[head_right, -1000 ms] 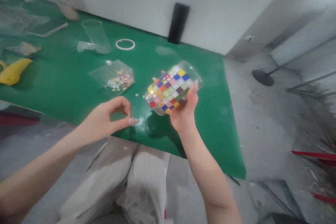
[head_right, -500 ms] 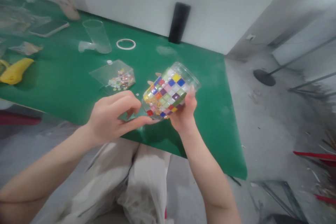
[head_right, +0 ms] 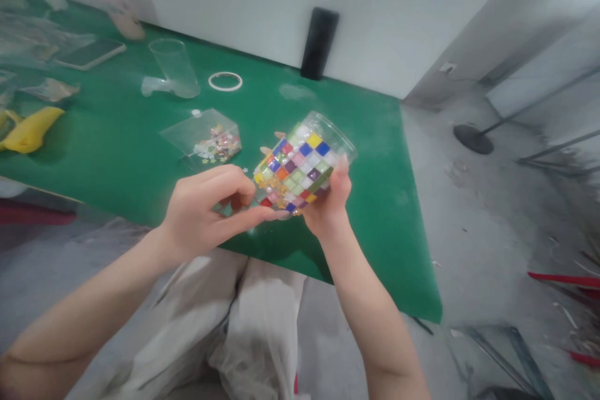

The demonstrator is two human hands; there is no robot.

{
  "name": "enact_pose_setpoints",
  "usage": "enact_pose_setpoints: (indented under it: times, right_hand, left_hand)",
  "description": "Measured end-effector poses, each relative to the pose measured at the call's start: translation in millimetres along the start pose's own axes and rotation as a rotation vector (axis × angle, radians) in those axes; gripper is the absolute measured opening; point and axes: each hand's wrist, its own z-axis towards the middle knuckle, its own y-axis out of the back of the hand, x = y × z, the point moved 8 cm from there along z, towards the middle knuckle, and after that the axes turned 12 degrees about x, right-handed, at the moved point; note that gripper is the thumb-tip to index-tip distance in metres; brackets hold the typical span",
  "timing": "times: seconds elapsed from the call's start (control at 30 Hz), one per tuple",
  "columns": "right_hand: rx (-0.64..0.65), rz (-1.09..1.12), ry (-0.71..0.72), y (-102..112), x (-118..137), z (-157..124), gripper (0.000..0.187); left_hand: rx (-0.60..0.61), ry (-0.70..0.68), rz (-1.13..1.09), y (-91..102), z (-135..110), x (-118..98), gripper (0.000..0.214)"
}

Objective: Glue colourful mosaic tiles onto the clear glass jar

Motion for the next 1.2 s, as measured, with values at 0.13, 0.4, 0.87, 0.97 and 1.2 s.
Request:
enact_pose_setpoints:
  times: [0.13, 0.4, 0.87, 0.97, 1.2]
  right_hand:
    - [0.017, -0.062, -0.014, 0.6, 0.2, 0.5, 0.068]
    - [0.044, -0.025, 0.012, -0.7, 1.7, 2.5, 0.063]
    - [-0.001, -0.076, -0.089, 0.5, -8.3, 1.9, 0.063]
    - [-0.008, -0.06, -0.075, 1.6, -7.6, 2.4, 0.062]
    - [0.009, 0.081, -0.077, -0.5, -8.4, 4.9, 0.056]
  left_hand:
    - [0.015, 0.053, -0.069, 0.2, 1.7, 2.3, 0.038]
    - [-0.22, 0.377, -0.373, 11.7, -11.9, 42.7, 0.029]
    - [-0.027, 0.279, -0.63, -35.4, -1.3, 31.2, 0.066]
    - [0.0, 0.29, -0.681, -41.9, -2.4, 33.6, 0.066]
    - [0.056, 0.341, -0.859, -50.2, -3.0, 37.7, 0.072]
